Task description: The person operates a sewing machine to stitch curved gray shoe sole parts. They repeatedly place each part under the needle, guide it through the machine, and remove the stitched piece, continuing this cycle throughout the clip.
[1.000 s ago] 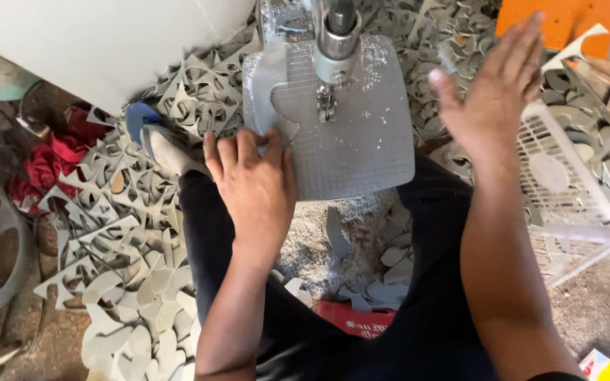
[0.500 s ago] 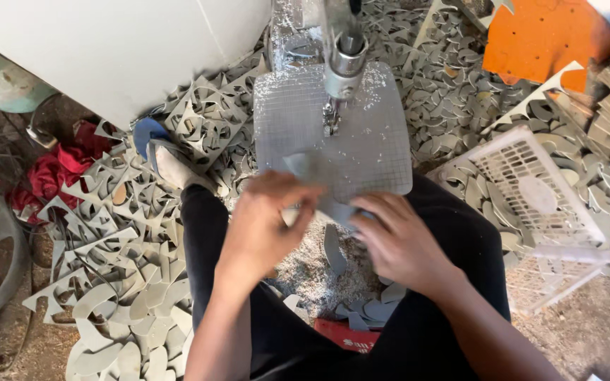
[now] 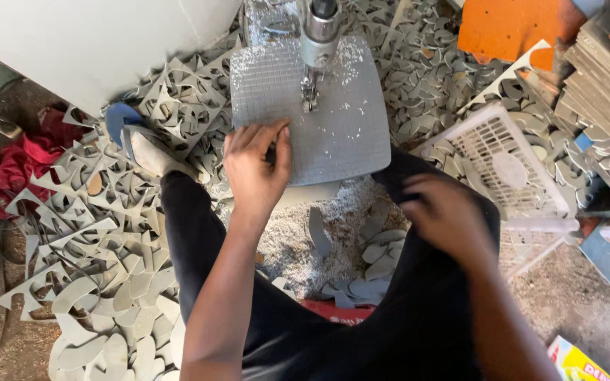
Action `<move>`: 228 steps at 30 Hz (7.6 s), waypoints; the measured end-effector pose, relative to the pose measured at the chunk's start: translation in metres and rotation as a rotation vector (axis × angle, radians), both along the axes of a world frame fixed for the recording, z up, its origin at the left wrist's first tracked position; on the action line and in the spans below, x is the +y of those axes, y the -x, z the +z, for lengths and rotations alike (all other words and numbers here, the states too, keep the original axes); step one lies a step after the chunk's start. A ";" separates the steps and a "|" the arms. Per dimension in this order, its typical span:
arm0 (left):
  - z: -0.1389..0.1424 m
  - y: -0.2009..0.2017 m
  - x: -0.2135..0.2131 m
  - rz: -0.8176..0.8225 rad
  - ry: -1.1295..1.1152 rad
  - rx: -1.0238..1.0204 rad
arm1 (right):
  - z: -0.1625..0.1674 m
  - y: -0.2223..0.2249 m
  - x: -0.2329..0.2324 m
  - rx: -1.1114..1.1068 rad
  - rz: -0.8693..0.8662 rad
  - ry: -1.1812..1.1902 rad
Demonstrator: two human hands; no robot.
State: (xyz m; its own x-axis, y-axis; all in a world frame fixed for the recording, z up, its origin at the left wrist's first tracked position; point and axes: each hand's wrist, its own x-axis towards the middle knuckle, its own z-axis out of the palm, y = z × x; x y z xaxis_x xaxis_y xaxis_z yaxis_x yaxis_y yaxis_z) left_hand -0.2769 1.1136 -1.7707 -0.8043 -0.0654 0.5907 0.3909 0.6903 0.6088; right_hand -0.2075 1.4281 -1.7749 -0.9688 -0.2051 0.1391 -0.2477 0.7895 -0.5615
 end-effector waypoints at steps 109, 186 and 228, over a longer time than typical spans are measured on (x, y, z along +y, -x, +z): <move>0.021 0.025 0.006 0.021 0.188 -0.184 | 0.006 0.141 -0.064 0.355 0.267 -0.009; 0.012 0.075 -0.007 -0.327 0.332 -0.393 | 0.013 0.114 -0.094 0.258 0.215 -0.225; 0.011 0.044 -0.004 -0.182 0.239 -0.174 | 0.007 0.110 -0.098 0.313 0.177 -0.040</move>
State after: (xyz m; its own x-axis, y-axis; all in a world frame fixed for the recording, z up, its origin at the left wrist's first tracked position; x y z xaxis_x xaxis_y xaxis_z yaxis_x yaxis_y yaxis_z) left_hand -0.3208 1.1099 -1.7595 -0.8800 0.2120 0.4250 0.4254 0.7499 0.5067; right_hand -0.3178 1.3305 -1.7675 -0.8295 -0.3769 0.4121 -0.5376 0.7388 -0.4064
